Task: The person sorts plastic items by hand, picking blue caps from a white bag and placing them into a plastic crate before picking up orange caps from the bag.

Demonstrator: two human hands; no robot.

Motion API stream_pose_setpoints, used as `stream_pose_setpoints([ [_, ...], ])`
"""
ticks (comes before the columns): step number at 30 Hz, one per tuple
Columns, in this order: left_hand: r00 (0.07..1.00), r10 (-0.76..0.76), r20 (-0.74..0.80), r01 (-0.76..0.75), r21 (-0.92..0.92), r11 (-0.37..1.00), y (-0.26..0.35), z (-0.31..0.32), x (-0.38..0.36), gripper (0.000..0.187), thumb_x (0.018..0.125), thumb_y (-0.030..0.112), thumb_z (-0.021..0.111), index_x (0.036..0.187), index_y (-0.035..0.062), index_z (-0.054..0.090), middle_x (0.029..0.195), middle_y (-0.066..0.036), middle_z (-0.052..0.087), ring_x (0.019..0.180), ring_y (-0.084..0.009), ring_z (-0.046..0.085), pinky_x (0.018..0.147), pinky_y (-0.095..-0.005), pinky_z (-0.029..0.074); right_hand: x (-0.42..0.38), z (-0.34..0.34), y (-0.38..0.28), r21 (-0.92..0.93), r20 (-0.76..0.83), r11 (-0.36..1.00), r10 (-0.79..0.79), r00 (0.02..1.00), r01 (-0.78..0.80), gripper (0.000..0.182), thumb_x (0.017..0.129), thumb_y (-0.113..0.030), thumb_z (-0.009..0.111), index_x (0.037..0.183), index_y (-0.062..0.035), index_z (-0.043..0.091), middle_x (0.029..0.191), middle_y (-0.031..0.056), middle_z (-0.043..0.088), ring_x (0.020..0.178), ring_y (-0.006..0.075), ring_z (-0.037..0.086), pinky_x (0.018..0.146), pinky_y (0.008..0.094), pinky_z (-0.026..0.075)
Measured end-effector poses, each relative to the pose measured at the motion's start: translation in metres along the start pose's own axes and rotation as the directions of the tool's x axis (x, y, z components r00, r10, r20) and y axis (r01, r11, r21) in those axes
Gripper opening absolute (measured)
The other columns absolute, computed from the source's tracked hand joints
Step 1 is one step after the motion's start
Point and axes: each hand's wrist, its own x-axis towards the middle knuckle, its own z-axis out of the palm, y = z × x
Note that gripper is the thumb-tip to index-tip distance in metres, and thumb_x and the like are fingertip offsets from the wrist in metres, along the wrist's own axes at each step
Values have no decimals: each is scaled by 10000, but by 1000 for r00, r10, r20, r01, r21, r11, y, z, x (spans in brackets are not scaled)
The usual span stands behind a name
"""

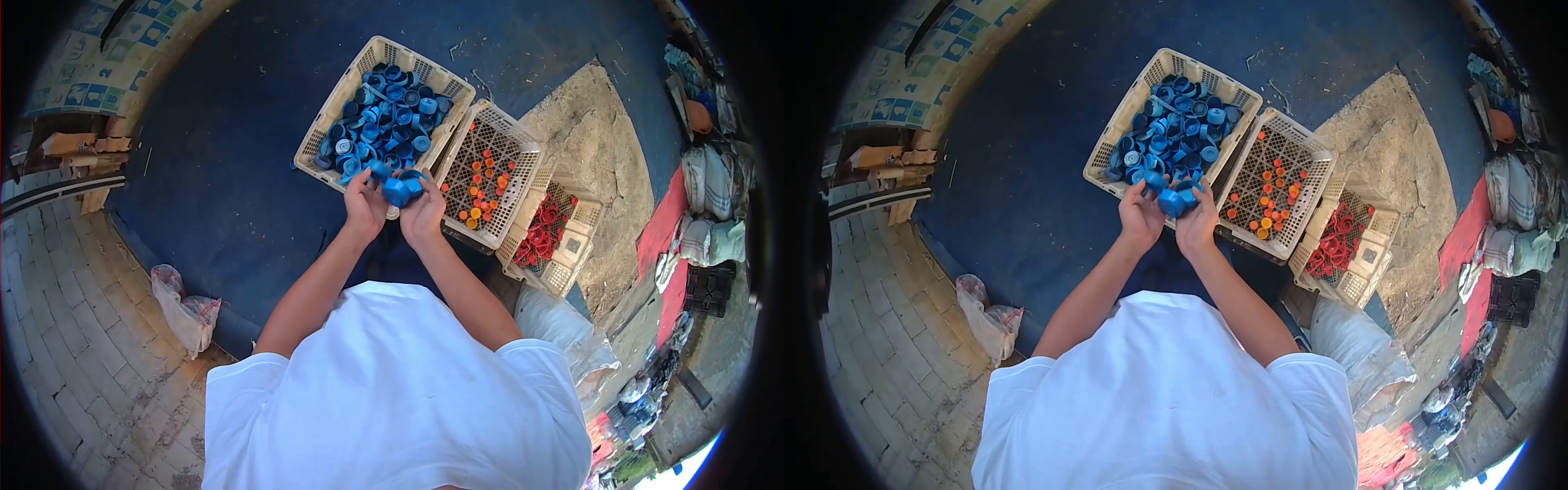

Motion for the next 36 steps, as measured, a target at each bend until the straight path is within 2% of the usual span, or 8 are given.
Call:
stream_pose_setpoints([
  [2, 994, -2, 109, 3, -13, 1000, 5, -5, 9, 577, 942, 328, 614, 1367, -6, 413, 1373, -193, 529, 1297, -335, 538, 1115, -455, 423, 12, -2, 2, 1, 49, 1000, 11, 999, -11, 703, 952, -183, 535, 1571, -37, 235, 1426, 144, 481, 1337, 286, 472, 1141, 469, 376],
  [6, 997, -74, -9, 73, -107, 992, 17, -6, 21, 573, 934, 298, 630, 1359, -6, 396, 1512, -246, 390, 1369, -402, 466, 1172, -500, 377, 18, 8, 13, 79, -26, 997, 21, 999, -19, 638, 958, -153, 522, 1537, -53, 275, 1418, 142, 496, 1348, 307, 460, 1168, 478, 330],
  [9, 992, -125, -20, 121, -121, 985, 35, -3, 28, 509, 923, 255, 641, 1299, 11, 401, 1598, -267, 238, 1404, -486, 403, 1203, -551, 337, 19, 15, 23, 125, -122, 992, 22, 992, -7, 622, 953, -188, 536, 1505, -67, 276, 1586, 185, 292, 1489, 390, 295, 1234, 495, 222],
  [13, 976, -217, 13, 217, 3, 976, 61, -6, 36, 584, 937, 292, 617, 1368, -26, 386, 1530, -285, 346, 1380, -466, 451, 1191, -542, 363, 16, 22, 32, 128, -45, 991, -33, 998, 38, 794, 955, -218, 531, 1595, -45, 94, 1697, 199, 33, 1551, 452, 117, 1262, 510, 148],
  [16, 955, -296, 30, 294, 64, 954, 83, -8, 40, 612, 956, 296, 589, 1411, -44, 362, 1502, -279, 401, 1371, -459, 464, 1184, -535, 375, 4, 41, 38, 74, -133, 993, -80, 988, 90, 833, 955, -218, 527, 1601, 1, 49, 1697, 217, 0, 1528, 474, 185, 1250, 506, 207],
  [25, 854, -509, 108, 461, 298, 836, 123, -6, 50, 586, 984, 405, 567, 1418, 26, 454, 1430, -161, 527, 1297, -337, 535, 1114, -464, 423, -13, 41, 41, -82, -172, 991, -122, 978, 109, 570, 965, -285, 582, 1425, 20, 439, 1386, 221, 566, 1157, 326, 655, 993, 446, 514],
  [31, 726, -680, 99, 572, 460, 679, 103, 14, 73, 441, 999, 381, 557, 1315, 73, 565, 1294, -89, 631, 1107, -264, 634, 973, -416, 501, -59, 40, 34, -28, -355, 953, -292, 888, 302, 270, 990, -158, 568, 1224, -28, 601, 1108, 137, 700, 960, 259, 712, 861, 379, 551],
  [36, 619, -780, 95, 596, 590, 545, 56, 49, 73, 370, 998, 311, 587, 1264, 55, 591, 1224, -88, 668, 1070, -269, 660, 923, -421, 531, -114, 12, 22, -7, -529, 859, -437, 727, 511, 251, 961, -46, 532, 1195, -26, 622, 1017, 103, 716, 873, 210, 710, 810, 346, 560],
])
